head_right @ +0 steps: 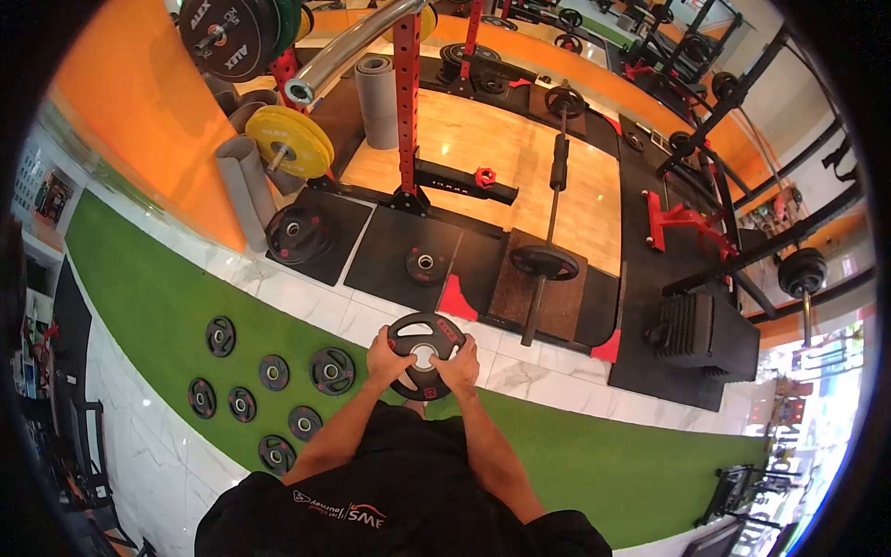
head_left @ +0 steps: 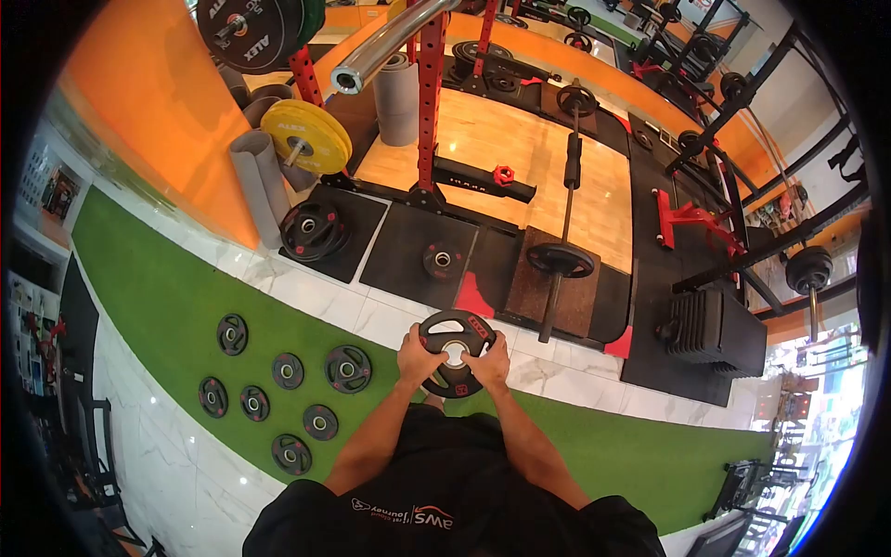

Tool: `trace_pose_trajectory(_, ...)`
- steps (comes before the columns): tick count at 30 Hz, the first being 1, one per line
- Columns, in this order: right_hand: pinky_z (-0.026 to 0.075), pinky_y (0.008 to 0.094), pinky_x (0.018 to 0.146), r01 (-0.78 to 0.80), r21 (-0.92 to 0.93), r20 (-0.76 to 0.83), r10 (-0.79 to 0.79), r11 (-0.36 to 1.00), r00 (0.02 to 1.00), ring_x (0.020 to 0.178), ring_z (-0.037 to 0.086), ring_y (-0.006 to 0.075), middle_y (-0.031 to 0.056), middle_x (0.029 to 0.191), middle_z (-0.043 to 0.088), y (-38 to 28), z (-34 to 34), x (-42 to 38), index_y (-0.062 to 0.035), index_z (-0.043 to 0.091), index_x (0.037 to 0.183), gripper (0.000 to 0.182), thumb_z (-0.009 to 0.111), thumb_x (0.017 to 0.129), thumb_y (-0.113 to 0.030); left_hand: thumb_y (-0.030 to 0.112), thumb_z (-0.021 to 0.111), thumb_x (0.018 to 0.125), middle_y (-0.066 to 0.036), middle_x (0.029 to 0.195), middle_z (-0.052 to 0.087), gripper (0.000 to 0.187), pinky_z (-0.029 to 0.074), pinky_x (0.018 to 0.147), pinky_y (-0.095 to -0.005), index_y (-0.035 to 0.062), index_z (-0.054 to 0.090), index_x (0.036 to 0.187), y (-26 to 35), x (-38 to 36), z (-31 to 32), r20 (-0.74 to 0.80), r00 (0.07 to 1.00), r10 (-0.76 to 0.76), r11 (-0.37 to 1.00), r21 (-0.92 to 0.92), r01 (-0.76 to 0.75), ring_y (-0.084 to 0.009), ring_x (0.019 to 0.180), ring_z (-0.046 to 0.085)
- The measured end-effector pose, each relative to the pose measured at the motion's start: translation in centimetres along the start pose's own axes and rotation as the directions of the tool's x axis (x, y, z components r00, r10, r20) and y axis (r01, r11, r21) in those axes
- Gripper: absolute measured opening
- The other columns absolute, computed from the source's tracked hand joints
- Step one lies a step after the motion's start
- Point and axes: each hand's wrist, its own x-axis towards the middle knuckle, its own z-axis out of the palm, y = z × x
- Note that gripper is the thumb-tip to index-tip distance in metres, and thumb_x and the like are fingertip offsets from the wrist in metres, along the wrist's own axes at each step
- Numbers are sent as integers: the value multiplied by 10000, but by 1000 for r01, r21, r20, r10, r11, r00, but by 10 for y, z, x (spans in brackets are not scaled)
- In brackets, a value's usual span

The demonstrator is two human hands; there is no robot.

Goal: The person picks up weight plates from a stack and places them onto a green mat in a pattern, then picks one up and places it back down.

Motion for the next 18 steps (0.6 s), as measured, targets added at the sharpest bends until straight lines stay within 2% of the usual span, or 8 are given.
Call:
trace_pose_trajectory(2,492,446,908,27,5,-1,-27,1000,1000,1113,576,377,206,1223,546,-6,9,20,-10,384,1320,929,839,582,-346,320,837,543,-205,1074,600,903,507,840,-484,49,430,1302,-4,17,1,-24,1000,-3,1000,-31,2,-403,984,614)
trace_pose_trajectory(5,492,445,912,26,-53,17,-26,998,1000,1109,578,384,206,1219,549,-20,10,36,-11,381,1325,945,846,573,-345,307,832,545,-198,1088,601,884,500,855,-486,69,435,1297,-4,35,-2,50,996,-73,996,-56,76,-396,1010,609)
trace_pose_trajectory(8,482,436,927,3,-54,18,-2,999,1000,1110,578,375,204,1206,562,-27,10,53,-9,390,1324,947,854,566,-337,302,835,544,-185,1084,602,881,502,856,-479,74,434,1295,-8,53,8,43,993,-109,994,-18,110,-385,1014,609)
trace_pose_trajectory(12,476,424,941,-16,-77,21,18,997,1000,1124,571,365,213,1218,558,-35,5,74,-2,381,1343,973,858,563,-335,301,841,542,-177,1090,603,891,503,864,-473,72,429,1298,7,72,10,48,993,-110,993,-47,112,-375,1014,610)
trace_pose_trajectory(15,313,556,1059,-21,-125,47,27,992,999,1166,555,365,194,1242,560,-24,8,97,-61,386,1363,982,850,568,-404,301,843,539,-180,1096,604,894,503,868,-473,63,429,1295,20,86,15,40,991,-127,991,-31,128,-375,1015,611)
trace_pose_trajectory(16,213,590,1085,-48,-167,65,60,985,996,1209,530,362,195,1277,553,-19,12,108,-63,379,1369,1001,845,566,-439,299,843,539,-181,1097,604,893,503,868,-473,59,429,1294,22,92,19,34,992,-125,992,-26,126,-376,1015,611)
trace_pose_trajectory(18,225,592,1083,-18,-151,70,29,988,997,1226,515,371,203,1285,549,-10,15,125,-66,373,1371,1001,842,570,-439,296,846,540,-193,1109,600,900,500,880,-471,54,428,1300,30,103,24,7,991,-134,991,-11,134,-381,1033,604)
